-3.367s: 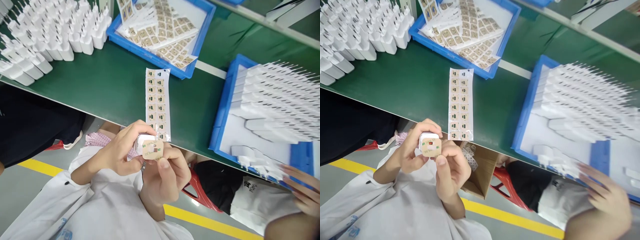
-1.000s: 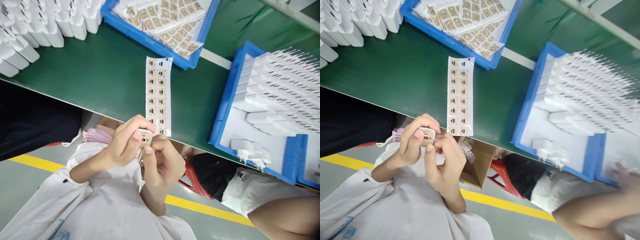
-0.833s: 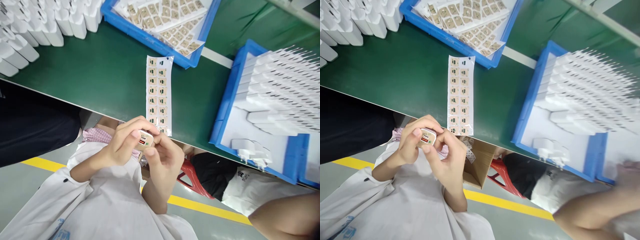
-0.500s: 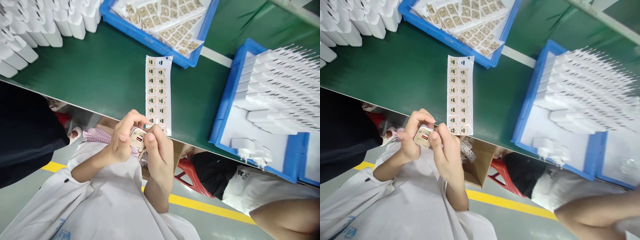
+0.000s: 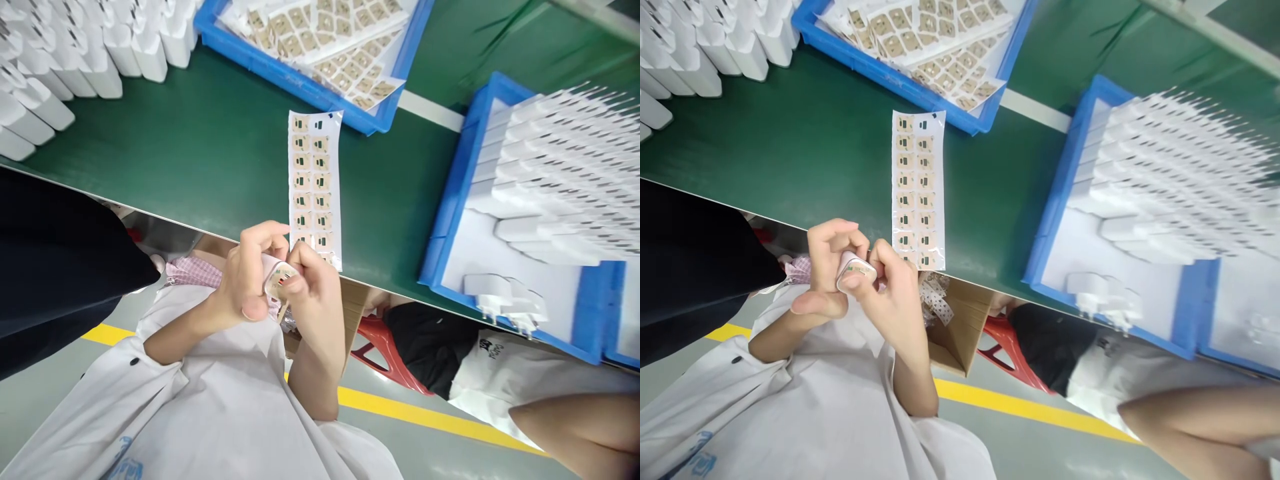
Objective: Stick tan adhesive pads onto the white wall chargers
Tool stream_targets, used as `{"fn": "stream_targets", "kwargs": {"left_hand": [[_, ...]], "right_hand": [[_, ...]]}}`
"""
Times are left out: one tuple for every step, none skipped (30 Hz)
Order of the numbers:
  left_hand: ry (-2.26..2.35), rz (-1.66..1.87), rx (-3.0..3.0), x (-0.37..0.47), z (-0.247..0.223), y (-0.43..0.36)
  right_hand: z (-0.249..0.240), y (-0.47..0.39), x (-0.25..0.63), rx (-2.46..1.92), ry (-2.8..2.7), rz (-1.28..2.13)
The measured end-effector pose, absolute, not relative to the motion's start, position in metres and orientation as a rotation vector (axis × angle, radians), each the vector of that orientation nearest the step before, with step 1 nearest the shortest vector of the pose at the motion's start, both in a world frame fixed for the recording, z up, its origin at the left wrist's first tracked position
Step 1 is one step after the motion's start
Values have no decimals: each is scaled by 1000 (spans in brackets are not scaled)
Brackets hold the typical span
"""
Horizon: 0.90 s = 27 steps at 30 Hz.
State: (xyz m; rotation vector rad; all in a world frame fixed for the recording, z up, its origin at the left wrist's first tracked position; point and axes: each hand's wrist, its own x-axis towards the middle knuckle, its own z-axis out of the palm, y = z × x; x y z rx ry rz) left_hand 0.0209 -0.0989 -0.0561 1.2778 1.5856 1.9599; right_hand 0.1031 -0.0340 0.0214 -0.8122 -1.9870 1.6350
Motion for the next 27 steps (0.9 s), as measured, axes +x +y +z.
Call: {"fn": "stream_targets", "kwargs": {"left_hand": [[1592,2060,1214,21,-53,-98],[1604,2140,1160,22,-49,-97],[1623,2176,1135,23,-46,-96],[1649,2153,1154,23,-42,-96],[1682,2116,1185,23,-39,-96],[1713,2074,1222,23,-36,-96],[1740,2034,1255,23,-32,-97],[1762,1994,1276,23,-29,-98],[1780,1972,1272,23,-27,-100],[1782,1968,1250,22,-25,-101],[1761,1975,1226,22,-23,-103],[1726,1984,1200,21,-21,-104],[1688,1986,1176,20,-20,-105],[1658,1983,1155,19,-19,-107],[1641,1971,1137,18,-18,-108],[1636,1955,1121,17,-17,-108],[1638,1951,1100,16,-17,-108],[1633,1955,1083,15,-17,-108],[1612,1964,1075,15,-17,-107],[1585,1970,1068,14,-17,-106],[1560,1976,1063,15,-18,-106],[1546,1980,1064,16,-20,-105],[1547,1980,1074,17,-23,-104],[1557,1978,1096,18,-26,-103],[1572,1979,1123,19,-30,-103],[1587,1983,1153,20,-34,-103],[1599,1987,1180,21,-38,-103]], "right_hand": [[23,-34,103,-817,-2008,1637],[25,-34,104,-832,-2028,1643],[26,-34,105,-842,-2041,1653],[27,-33,106,-834,-2052,1672],[27,-33,107,-809,-2054,1691],[26,-32,108,-778,-2052,1712],[25,-30,110,-742,-2048,1735],[24,-29,111,-699,-2044,1758],[23,-27,113,-654,-2045,1779],[21,-26,114,-610,-2053,1798],[20,-25,116,-569,-2063,1812],[19,-25,118,-534,-2074,1825],[18,-25,119,-506,-2079,1836],[18,-25,121,-485,-2079,1848],[17,-25,123,-475,-2071,1859],[16,-26,125,-475,-2051,1872],[15,-26,126,-480,-2024,1887],[14,-26,126,-489,-1994,1907],[13,-25,127,-504,-1961,1932],[13,-25,126,-524,-1927,1960],[13,-25,126,-548,-1890,1982],[13,-26,125,-576,-1856,1991],[14,-28,123,-616,-1827,1980],[15,-29,121,-667,-1806,1951],[16,-31,119,-722,-1796,1910],[16,-34,117,-773,-1794,1866],[16,-36,115,-819,-1796,1829]]}}
